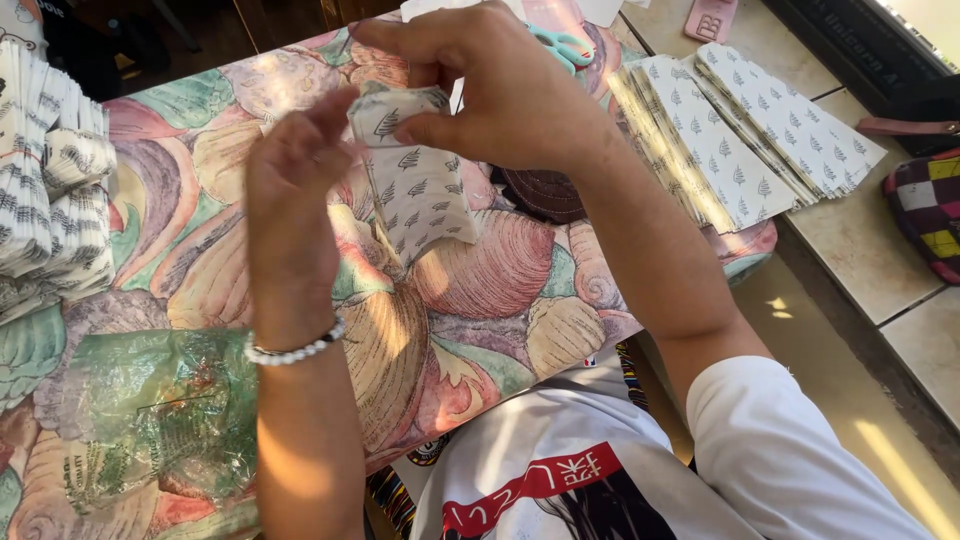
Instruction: The person is separating thin paper wrappers from a large stack and organizing them into smaller piles on a table.
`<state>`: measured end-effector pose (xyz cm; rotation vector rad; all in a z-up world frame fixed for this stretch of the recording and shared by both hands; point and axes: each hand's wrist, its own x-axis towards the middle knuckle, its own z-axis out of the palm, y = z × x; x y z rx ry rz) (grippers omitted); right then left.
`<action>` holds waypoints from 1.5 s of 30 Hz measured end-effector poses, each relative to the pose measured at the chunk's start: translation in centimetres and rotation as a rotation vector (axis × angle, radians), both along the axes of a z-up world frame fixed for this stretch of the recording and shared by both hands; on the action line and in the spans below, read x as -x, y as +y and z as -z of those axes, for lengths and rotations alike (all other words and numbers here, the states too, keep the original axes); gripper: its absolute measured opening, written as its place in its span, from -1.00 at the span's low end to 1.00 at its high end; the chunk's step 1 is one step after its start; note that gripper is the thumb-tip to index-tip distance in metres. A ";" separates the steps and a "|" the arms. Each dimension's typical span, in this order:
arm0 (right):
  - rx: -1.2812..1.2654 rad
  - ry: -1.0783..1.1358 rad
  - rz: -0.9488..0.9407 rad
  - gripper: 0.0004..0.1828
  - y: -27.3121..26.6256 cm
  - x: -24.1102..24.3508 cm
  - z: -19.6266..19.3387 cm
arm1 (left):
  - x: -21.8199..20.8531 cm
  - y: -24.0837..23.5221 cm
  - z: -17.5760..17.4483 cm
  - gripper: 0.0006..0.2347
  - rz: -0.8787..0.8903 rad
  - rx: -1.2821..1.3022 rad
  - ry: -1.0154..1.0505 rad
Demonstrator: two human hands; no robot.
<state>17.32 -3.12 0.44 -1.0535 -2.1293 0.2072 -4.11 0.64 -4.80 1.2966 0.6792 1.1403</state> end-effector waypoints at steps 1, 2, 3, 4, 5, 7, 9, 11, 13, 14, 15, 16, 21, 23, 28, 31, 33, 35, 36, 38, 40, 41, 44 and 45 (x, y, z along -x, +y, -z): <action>-0.001 0.000 0.000 -0.32 0.1 0.1 -0.4 | -0.2 -0.3 0.7 -0.69 0.000 -0.001 0.000; 0.016 -0.053 -0.012 -0.38 0.2 0.3 -0.8 | -0.3 -0.7 1.5 -0.64 0.042 -0.057 0.025; 0.034 -0.106 -0.024 -0.42 0.3 0.5 -1.2 | -0.4 -1.1 2.3 -0.55 0.084 -0.112 0.050; 0.036 -0.106 -0.025 -0.42 0.4 0.4 -1.0 | -0.6 -0.9 2.9 -0.55 0.083 -0.110 0.050; 0.052 -0.083 -0.026 -0.50 0.5 0.4 -0.8 | -0.9 -0.7 3.5 -0.55 0.038 -0.151 0.001; 0.062 -0.062 -0.027 -0.57 0.5 0.5 -0.9 | -1.3 -0.2 4.4 -0.54 -0.008 -0.198 -0.050; 0.158 -0.014 -0.099 -0.69 0.1 0.7 -1.3 | -1.8 0.2 4.8 -0.53 -0.007 -0.229 -0.227; 0.343 0.015 -0.047 -0.65 0.6 0.0 -0.7 | -1.9 0.2 5.0 -0.55 -0.002 -0.212 -0.285; 0.535 0.049 0.006 -0.61 0.9 -0.6 0.3 | -2.0 0.2 5.4 -0.57 0.007 -0.189 -0.338; 0.594 0.060 -0.015 -0.59 1.0 -0.8 0.8 | -2.1 0.3 5.7 -0.58 0.009 -0.179 -0.345; 0.652 0.071 -0.037 -0.58 1.2 -0.9 1.3 | -2.2 0.4 6.0 -0.59 0.010 -0.169 -0.352; 0.652 0.071 -0.038 -0.58 1.3 -1.1 2.2 | -2.1 0.3 6.0 -0.59 0.009 -0.170 -0.352; 0.603 -0.042 0.217 -0.67 1.4 -1.0 4.7 | -1.7 -0.3 6.8 -0.65 -0.118 -0.208 -0.170; 0.594 -0.107 0.244 -0.53 1.5 -0.9 5.0 | -1.7 -0.5 7.3 -0.64 -0.116 -0.197 -0.165; 0.552 -0.131 0.322 -0.41 0.7 0.2 4.1 | -2.6 -1.4 7.7 -0.66 -0.140 -0.232 -0.275; 0.416 0.002 0.199 -0.60 0.3 0.2 4.1 | -3.1 -1.9 7.9 -0.77 -0.178 -0.225 -0.273; 0.447 0.096 0.102 -0.55 0.4 0.1 4.6 | -3.3 -1.9 8.2 -0.80 -0.161 -0.227 -0.231; 0.481 0.173 0.102 -0.54 0.4 0.2 5.7 | -3.0 -0.8 9.9 -0.76 -0.151 -0.307 -0.226; 0.515 0.248 0.104 -0.52 0.4 0.1 6.2 | -2.9 -0.2 10.8 -0.69 -0.140 -0.385 -0.224; 0.520 0.269 0.092 -0.52 0.3 0.3 6.1 | -3.0 -0.1 11.3 -0.67 -0.159 -0.418 -0.204; 0.530 0.289 0.074 -0.51 0.0 0.6 5.9 | -3.0 -0.2 11.4 -0.64 -0.184 -0.449 -0.181; 0.513 0.285 0.089 -0.49 -0.2 0.9 5.7 | -3.1 -0.4 11.1 -0.64 -0.189 -0.454 -0.194; 0.488 0.331 0.068 -0.49 -0.4 1.4 5.6 | -3.0 -0.1 11.4 -0.65 -0.201 -0.472 -0.213; 0.481 0.387 0.052 -0.51 -0.4 1.4 5.7 | -3.1 0.1 11.7 -0.67 -0.188 -0.480 -0.224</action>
